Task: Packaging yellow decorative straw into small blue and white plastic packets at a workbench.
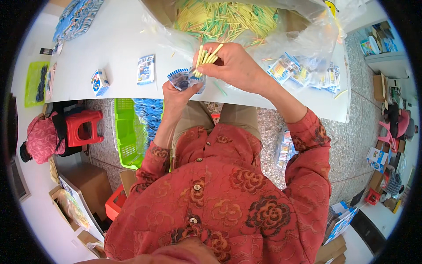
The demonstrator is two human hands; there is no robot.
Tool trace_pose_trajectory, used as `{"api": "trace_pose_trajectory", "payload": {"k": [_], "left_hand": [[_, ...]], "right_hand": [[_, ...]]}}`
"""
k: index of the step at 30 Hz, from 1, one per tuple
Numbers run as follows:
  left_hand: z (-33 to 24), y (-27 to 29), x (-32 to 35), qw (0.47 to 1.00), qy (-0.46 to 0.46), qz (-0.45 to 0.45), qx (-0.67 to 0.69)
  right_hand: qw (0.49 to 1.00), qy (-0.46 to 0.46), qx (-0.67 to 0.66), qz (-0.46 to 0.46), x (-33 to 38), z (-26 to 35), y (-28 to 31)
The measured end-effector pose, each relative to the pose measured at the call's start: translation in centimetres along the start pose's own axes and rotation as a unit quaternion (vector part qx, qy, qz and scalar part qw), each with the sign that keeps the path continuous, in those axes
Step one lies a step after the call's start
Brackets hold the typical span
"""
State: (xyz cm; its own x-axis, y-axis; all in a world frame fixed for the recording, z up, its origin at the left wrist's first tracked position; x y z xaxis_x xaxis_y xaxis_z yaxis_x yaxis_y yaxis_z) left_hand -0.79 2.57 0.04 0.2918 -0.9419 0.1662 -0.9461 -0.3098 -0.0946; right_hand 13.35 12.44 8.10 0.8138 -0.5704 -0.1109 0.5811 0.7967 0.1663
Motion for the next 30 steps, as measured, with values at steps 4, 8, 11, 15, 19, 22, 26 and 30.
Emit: {"api": "trace_pose_trajectory", "payload": {"k": [4,8,11,15,19,22,26,30], "left_hand": [[0.0,-0.2,-0.1,1.000,-0.006,-0.001,0.008],[0.0,-0.2,-0.3,1.000,-0.006,0.003,0.020],[-0.1,-0.3,-0.5,1.000,0.000,0.010,0.023],[-0.2,-0.3,-0.6,0.999,-0.008,0.012,0.034],[0.0,0.3,-0.7,0.998,-0.014,0.003,0.056],[0.4,0.9,-0.9,0.997,-0.021,-0.003,0.068],[0.3,1.5,-1.0,0.997,-0.026,-0.017,0.072],[0.5,2.2,-1.1,0.996,-0.033,-0.015,0.084]], "right_hand": [[0.994,-0.007,0.104,0.022,-0.1,0.4,-0.4],[0.979,0.081,0.184,0.014,-0.4,1.1,-0.5],[0.984,0.065,0.166,-0.005,-0.6,1.0,-0.4],[0.981,0.096,0.162,-0.035,-0.9,0.6,0.3],[0.986,0.061,0.143,-0.064,-1.7,0.6,1.9],[0.999,0.001,0.001,-0.052,-2.2,-0.7,3.3],[0.993,0.003,0.027,-0.113,-3.2,-4.2,5.0],[0.940,0.030,0.321,-0.110,-3.6,-8.9,6.2]]}}
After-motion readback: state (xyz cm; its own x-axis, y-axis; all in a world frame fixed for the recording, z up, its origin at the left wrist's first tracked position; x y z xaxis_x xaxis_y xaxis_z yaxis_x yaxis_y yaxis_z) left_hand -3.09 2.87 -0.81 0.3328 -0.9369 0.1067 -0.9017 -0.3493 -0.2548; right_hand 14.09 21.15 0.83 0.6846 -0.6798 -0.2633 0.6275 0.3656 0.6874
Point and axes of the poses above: each hand's wrist, its own x-axis away from the middle knuckle, its own y-axis out of the back of the hand, z = x × y, the point moved 3 cm from there along -x, towards the middle knuckle, and after that the axes turned 5 degrees about y, right-handed, at the moved point
